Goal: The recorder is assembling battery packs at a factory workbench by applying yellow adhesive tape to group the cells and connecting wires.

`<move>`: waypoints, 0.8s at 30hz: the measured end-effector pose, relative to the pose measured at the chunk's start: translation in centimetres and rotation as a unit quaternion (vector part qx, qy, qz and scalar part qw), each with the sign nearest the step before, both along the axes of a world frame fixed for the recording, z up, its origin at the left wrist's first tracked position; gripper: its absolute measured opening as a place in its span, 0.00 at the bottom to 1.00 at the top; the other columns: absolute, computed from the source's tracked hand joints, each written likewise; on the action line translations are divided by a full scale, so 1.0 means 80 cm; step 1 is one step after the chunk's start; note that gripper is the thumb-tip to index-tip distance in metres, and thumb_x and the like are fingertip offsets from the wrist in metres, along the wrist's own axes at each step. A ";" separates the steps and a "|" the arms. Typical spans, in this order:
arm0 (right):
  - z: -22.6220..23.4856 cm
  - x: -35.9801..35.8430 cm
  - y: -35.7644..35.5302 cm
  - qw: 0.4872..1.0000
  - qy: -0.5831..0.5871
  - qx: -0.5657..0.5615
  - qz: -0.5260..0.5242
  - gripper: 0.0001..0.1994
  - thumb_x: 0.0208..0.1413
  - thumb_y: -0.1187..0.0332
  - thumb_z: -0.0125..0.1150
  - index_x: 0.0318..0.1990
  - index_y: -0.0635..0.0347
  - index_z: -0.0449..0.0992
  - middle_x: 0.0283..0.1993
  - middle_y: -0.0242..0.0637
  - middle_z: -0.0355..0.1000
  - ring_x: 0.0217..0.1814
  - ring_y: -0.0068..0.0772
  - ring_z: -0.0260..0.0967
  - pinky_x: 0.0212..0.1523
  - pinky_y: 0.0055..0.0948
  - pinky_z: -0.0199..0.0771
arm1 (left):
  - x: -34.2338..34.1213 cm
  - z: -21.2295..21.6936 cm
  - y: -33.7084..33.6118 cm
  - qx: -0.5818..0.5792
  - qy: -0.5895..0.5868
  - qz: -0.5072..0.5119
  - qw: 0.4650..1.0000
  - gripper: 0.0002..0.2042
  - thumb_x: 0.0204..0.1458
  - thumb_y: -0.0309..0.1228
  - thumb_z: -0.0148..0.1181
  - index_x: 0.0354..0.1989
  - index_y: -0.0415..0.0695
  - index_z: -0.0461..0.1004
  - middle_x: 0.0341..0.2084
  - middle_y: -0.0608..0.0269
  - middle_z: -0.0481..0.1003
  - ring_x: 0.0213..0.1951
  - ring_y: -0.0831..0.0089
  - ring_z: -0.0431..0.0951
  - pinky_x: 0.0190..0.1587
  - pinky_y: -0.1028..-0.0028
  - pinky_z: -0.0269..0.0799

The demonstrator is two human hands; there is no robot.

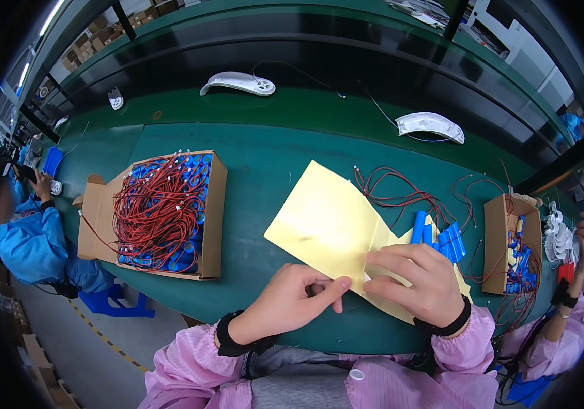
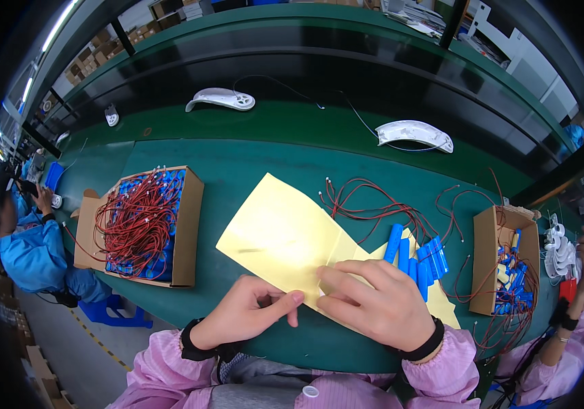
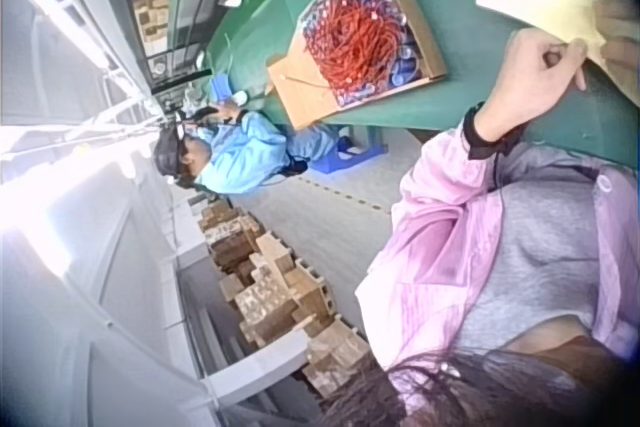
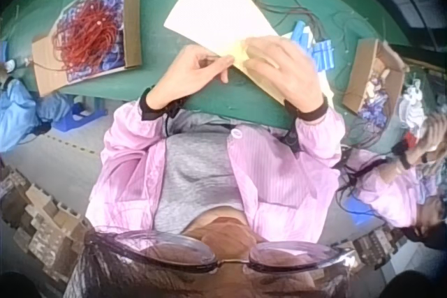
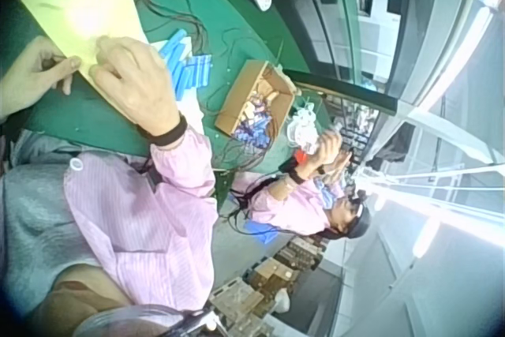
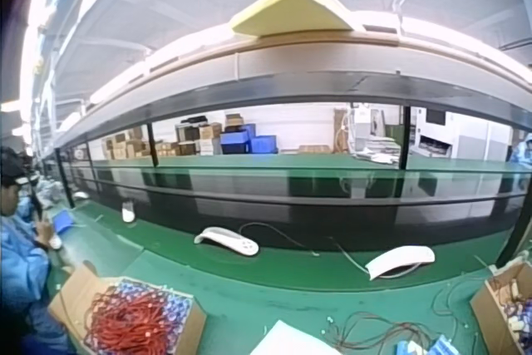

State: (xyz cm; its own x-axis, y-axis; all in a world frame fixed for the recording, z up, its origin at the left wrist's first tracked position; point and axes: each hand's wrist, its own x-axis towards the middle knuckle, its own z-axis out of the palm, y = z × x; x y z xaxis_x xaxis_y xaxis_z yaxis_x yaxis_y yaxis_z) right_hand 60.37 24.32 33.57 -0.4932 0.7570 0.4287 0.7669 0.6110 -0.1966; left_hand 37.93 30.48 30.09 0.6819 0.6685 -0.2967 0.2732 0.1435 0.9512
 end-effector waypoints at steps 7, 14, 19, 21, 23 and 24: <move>0.006 0.026 0.000 0.996 0.030 0.003 -0.088 0.10 0.38 0.73 0.62 0.30 0.48 0.79 0.45 0.32 0.75 0.44 0.35 0.73 0.37 0.31 0.73 | -0.018 0.002 0.007 0.048 0.116 -0.014 0.992 0.21 0.59 0.42 0.56 0.18 0.40 0.79 0.05 0.68 0.64 0.11 0.79 0.59 0.18 0.73 0.51; 0.001 0.057 -0.007 0.938 0.264 0.067 -0.216 0.12 0.39 0.86 0.62 0.32 0.60 0.76 0.45 0.42 0.71 0.42 0.34 0.72 0.39 0.28 0.74 | -0.026 0.005 0.013 0.103 0.199 -0.027 0.974 0.20 0.60 0.44 0.53 0.23 0.43 0.82 0.10 0.67 0.74 0.12 0.73 0.69 0.20 0.72 0.61; -0.006 0.085 -0.016 0.888 0.369 0.113 -0.251 0.16 0.48 0.85 0.58 0.45 0.61 0.71 0.50 0.41 0.67 0.42 0.30 0.70 0.39 0.24 0.73 | -0.035 0.008 0.017 0.124 0.247 -0.098 0.956 0.21 0.61 0.45 0.51 0.26 0.44 0.82 0.14 0.69 0.77 0.17 0.72 0.75 0.24 0.71 0.67; 0.017 0.043 -0.022 0.872 0.319 -0.029 -0.370 0.32 0.43 0.80 0.68 0.58 0.57 0.65 0.48 0.38 0.68 0.39 0.28 0.70 0.35 0.23 0.72 | -0.044 0.012 0.019 0.129 0.273 -0.158 0.940 0.22 0.61 0.47 0.50 0.24 0.44 0.81 0.13 0.69 0.76 0.17 0.69 0.75 0.24 0.70 0.68; 0.012 0.038 -0.035 0.860 0.249 -0.156 -0.417 0.44 0.38 0.77 0.74 0.66 0.54 0.57 0.44 0.38 0.70 0.34 0.29 0.71 0.31 0.25 0.71 | -0.037 0.019 0.008 0.136 0.309 -0.227 0.914 0.24 0.61 0.49 0.49 0.20 0.45 0.78 0.12 0.66 0.75 0.17 0.63 0.75 0.24 0.66 0.69; 0.005 0.039 -0.043 0.849 0.230 -0.212 -0.425 0.49 0.36 0.75 0.76 0.69 0.52 0.53 0.41 0.38 0.70 0.31 0.30 0.71 0.29 0.26 0.71 | -0.028 0.025 0.003 0.148 0.299 -0.229 0.914 0.24 0.61 0.49 0.49 0.19 0.45 0.77 0.11 0.65 0.73 0.17 0.61 0.75 0.24 0.66 0.69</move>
State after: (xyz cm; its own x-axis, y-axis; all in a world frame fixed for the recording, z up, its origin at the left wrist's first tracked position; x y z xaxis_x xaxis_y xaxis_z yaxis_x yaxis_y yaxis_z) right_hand 63.50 20.91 33.93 0.4545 0.8903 0.0282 0.6779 -0.3251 -0.6594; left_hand 35.67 30.68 32.09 0.6846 0.4654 -0.5610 0.7250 -0.3550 0.5902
